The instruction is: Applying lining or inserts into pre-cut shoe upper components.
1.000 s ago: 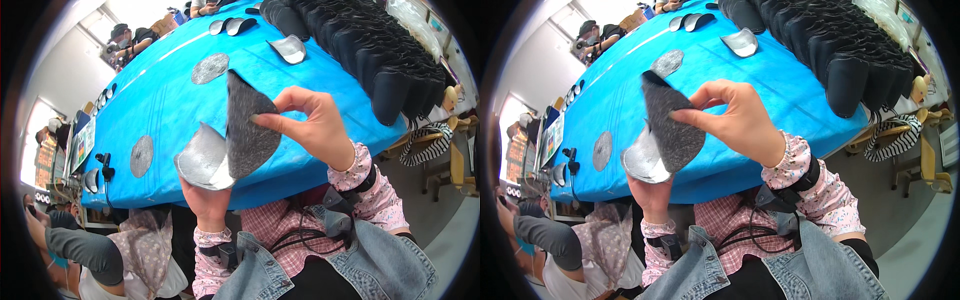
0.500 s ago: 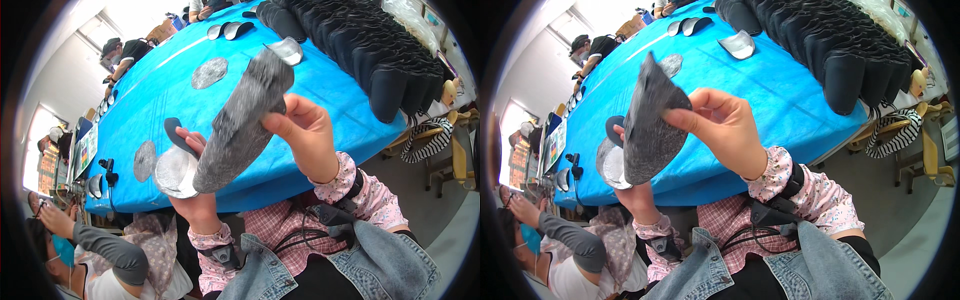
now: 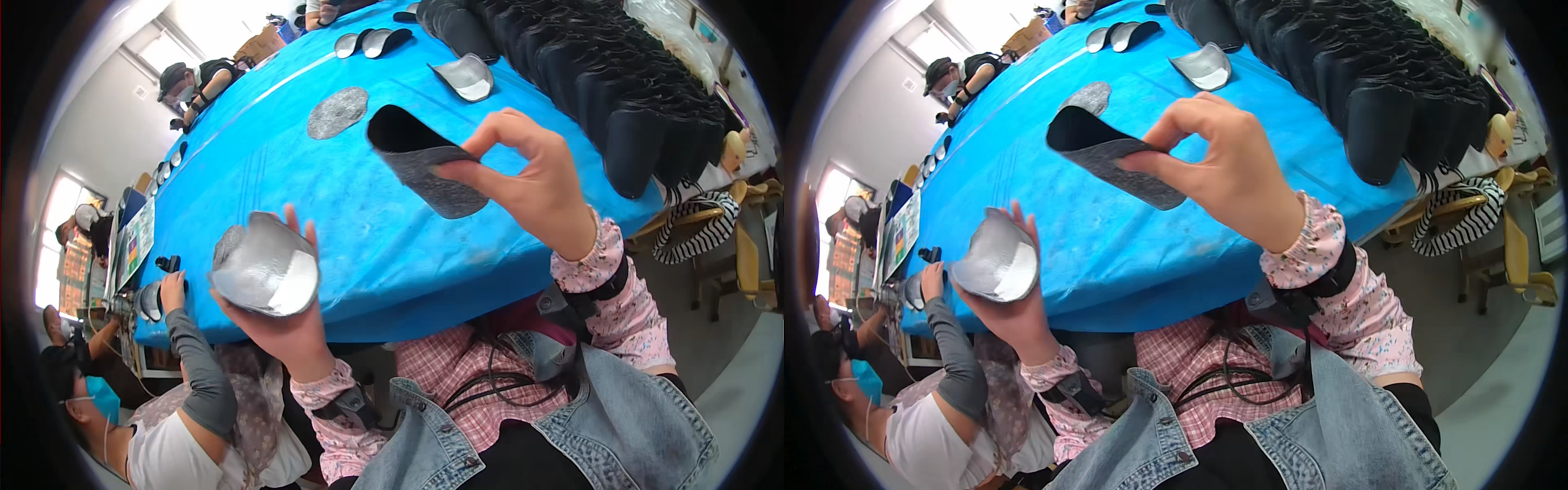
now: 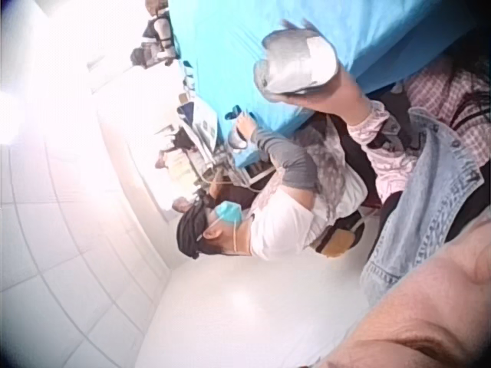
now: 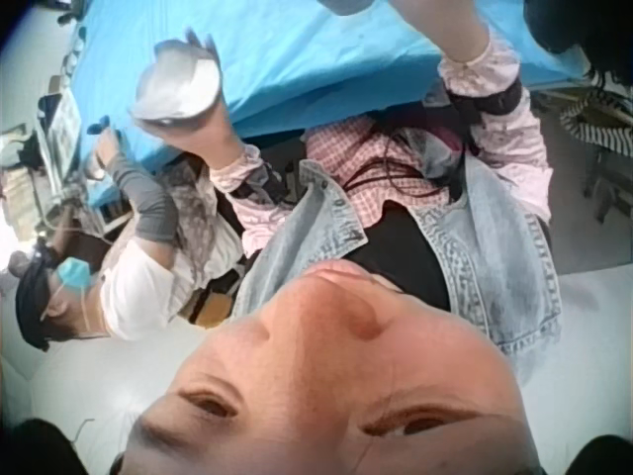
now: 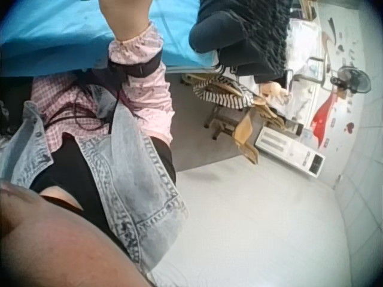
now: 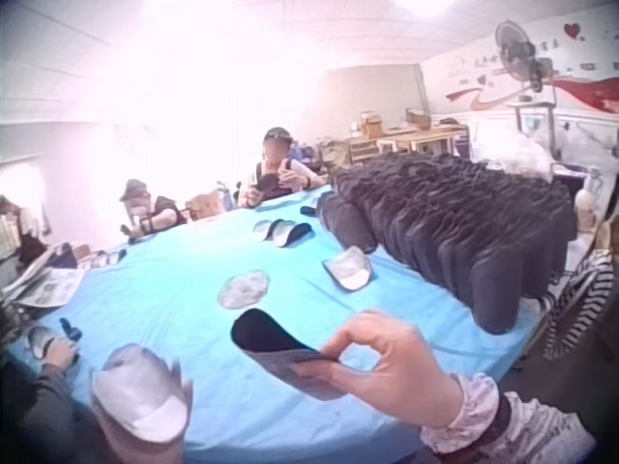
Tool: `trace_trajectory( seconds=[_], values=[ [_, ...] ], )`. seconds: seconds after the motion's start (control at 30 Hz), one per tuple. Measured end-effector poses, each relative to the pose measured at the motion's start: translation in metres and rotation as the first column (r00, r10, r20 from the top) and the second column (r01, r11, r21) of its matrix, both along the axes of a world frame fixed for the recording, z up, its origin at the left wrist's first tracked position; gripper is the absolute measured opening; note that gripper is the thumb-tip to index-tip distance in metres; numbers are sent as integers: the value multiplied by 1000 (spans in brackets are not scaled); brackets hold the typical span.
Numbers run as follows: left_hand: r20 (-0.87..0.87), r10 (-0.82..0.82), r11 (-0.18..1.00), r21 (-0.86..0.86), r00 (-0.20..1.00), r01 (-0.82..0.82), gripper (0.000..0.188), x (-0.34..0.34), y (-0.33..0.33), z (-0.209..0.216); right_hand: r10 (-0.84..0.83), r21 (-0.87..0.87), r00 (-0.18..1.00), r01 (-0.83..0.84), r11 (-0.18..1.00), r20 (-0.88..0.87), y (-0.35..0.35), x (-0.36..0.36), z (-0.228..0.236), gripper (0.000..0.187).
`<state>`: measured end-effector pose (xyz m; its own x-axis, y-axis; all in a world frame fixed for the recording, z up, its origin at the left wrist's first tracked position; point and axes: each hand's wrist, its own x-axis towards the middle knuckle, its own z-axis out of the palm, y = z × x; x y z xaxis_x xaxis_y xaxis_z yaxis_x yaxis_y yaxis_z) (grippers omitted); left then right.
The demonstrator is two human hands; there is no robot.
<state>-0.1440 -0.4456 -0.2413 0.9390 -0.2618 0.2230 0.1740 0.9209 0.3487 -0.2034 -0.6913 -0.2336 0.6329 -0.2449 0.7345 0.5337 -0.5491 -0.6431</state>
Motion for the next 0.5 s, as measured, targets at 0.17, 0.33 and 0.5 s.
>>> trace_trajectory(
  seconds=[0.17,0.33,0.5],
  values=[
    [-57,-46,997,64,997,49,68,-18,-9,-19,-33,-212,998,42,976,46,-3,0,2,17],
    [47,-54,919,393,997,31,78,-23,-5,-38,5,-206,1000,-11,979,-26,2,-1,1,16],
    [143,-271,744,659,952,113,88,-45,-18,-33,241,-87,968,-246,965,-62,-7,-1,-9,15]
  ],
)
